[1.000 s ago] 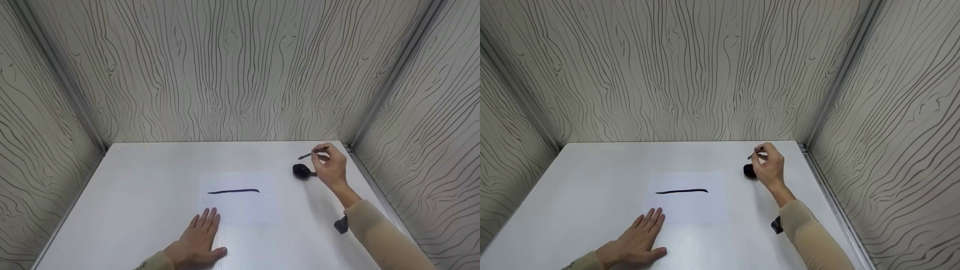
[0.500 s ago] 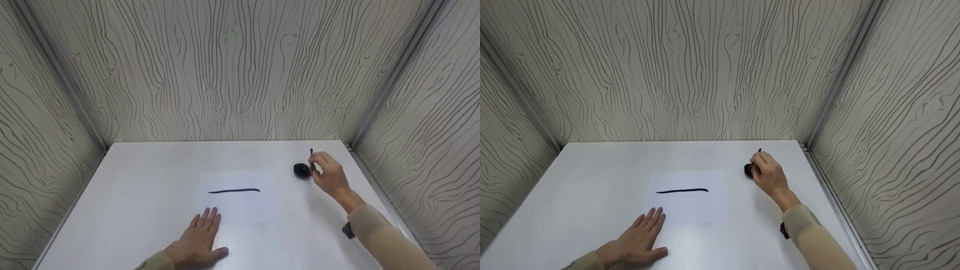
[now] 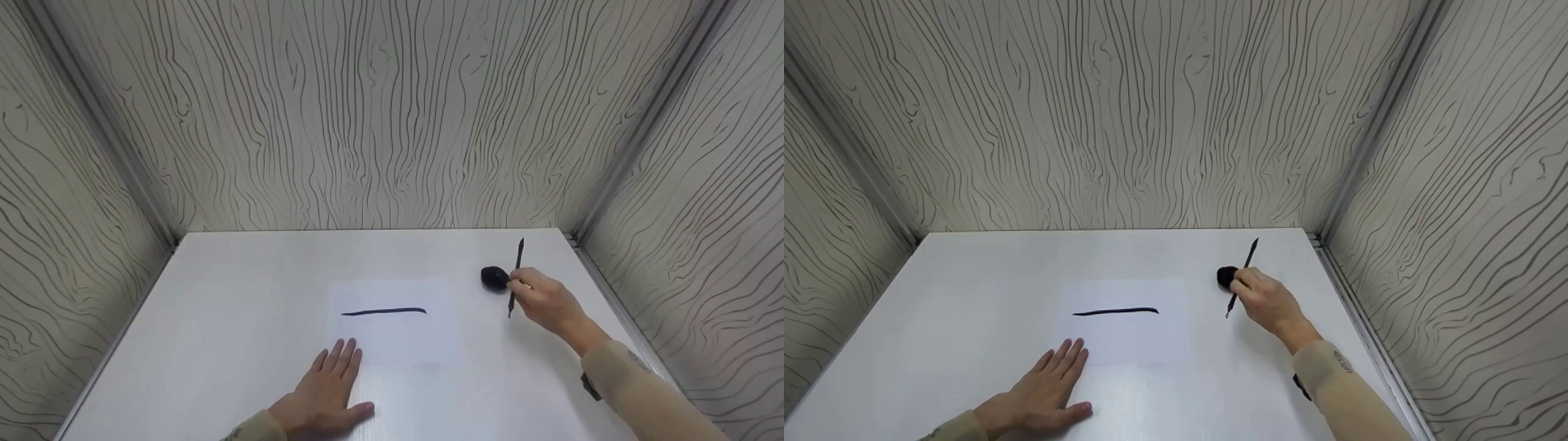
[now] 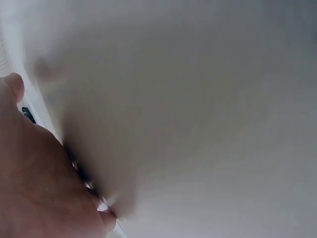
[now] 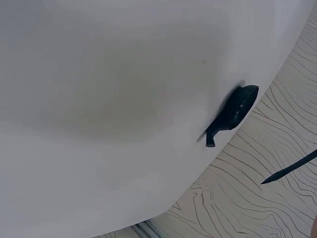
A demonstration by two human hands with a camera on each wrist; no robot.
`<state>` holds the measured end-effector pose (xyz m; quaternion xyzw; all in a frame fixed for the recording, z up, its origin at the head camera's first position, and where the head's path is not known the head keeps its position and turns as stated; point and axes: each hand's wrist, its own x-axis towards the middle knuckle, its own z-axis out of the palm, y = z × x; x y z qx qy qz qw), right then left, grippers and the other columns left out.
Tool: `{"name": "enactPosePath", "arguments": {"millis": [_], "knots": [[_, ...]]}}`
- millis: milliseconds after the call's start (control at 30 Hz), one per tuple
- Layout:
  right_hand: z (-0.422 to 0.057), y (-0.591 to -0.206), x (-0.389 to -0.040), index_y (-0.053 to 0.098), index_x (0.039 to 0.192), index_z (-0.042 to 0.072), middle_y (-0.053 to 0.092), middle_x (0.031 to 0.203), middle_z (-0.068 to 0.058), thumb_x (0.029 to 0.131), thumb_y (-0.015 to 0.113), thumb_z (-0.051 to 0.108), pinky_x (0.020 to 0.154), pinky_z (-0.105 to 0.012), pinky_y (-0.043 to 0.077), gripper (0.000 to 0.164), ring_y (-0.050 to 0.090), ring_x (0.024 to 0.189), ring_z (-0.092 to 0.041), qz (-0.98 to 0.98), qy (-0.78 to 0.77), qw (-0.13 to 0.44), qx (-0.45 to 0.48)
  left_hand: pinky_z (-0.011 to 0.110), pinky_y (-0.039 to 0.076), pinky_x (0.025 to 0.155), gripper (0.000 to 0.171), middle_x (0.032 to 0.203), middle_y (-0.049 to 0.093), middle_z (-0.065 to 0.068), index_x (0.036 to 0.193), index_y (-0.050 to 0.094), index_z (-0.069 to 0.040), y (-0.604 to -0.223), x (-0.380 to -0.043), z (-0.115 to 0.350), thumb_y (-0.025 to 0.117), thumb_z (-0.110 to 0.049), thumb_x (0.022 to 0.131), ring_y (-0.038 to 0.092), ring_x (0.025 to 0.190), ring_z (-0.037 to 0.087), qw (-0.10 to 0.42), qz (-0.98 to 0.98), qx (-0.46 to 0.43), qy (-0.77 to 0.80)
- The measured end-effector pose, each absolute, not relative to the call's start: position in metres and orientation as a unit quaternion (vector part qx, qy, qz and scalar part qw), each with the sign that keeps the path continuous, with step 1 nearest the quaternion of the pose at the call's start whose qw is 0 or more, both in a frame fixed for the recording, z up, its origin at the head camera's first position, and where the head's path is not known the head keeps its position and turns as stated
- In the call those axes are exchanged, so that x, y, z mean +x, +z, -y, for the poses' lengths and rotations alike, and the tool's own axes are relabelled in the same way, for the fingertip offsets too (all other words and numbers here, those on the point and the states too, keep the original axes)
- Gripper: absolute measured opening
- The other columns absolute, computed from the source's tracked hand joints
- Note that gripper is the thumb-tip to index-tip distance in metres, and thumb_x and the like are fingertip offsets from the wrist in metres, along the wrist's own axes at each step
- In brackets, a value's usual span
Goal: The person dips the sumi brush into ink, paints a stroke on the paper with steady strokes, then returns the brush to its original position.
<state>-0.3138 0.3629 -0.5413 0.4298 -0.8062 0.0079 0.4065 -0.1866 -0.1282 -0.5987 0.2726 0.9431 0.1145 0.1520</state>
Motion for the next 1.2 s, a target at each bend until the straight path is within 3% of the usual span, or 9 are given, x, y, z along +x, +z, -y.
{"name": "enactPosePath", "arguments": {"millis": [167,433,733,1200], "knots": [[-0.373,-0.553,-0.312,0.073,0.096,0.004,0.074,0.101,-0.009,0.122,0.032,0.008,0.08,-0.029,0.068,0.049,0.079,0.092,-0.024,0.792,-0.037,0.399,0.461,0.069,0.018,0.141,0.111,0.191,0.013,0.017,0.179,0.021,-0.004,-0.598,-0.188,0.129,0.037,-0.085,0.105,0.014,0.178,0.044,0.153,-0.944,0.271,0.111],[-0.381,-0.574,-0.309,0.067,0.092,0.006,0.073,0.102,-0.008,0.113,0.03,-0.004,0.078,-0.028,0.066,0.043,0.075,0.09,-0.022,0.773,-0.077,0.39,0.494,0.069,0.019,0.141,0.112,0.191,0.014,0.016,0.179,0.021,-0.005,-0.602,-0.188,0.13,0.037,-0.086,0.104,0.015,0.178,0.043,0.151,-0.945,0.27,0.106],[-0.388,-0.587,-0.306,0.064,0.096,0.011,0.071,0.104,-0.004,0.121,0.018,0.003,0.08,-0.024,0.065,0.053,0.073,0.092,-0.017,0.779,-0.13,0.365,0.492,0.069,0.017,0.141,0.112,0.192,0.012,0.015,0.179,0.021,-0.005,-0.602,-0.187,0.13,0.037,-0.087,0.104,0.013,0.179,0.043,0.156,-0.944,0.268,0.112],[-0.388,-0.602,-0.301,0.063,0.095,0.01,0.069,0.099,-0.003,0.12,0.018,0.002,0.075,-0.025,0.063,0.051,0.068,0.085,-0.016,0.775,-0.132,0.344,0.513,0.068,0.018,0.142,0.113,0.192,0.01,0.014,0.18,0.02,-0.006,-0.601,-0.186,0.129,0.036,-0.088,0.103,0.012,0.179,0.041,0.154,-0.944,0.27,0.114]]}}
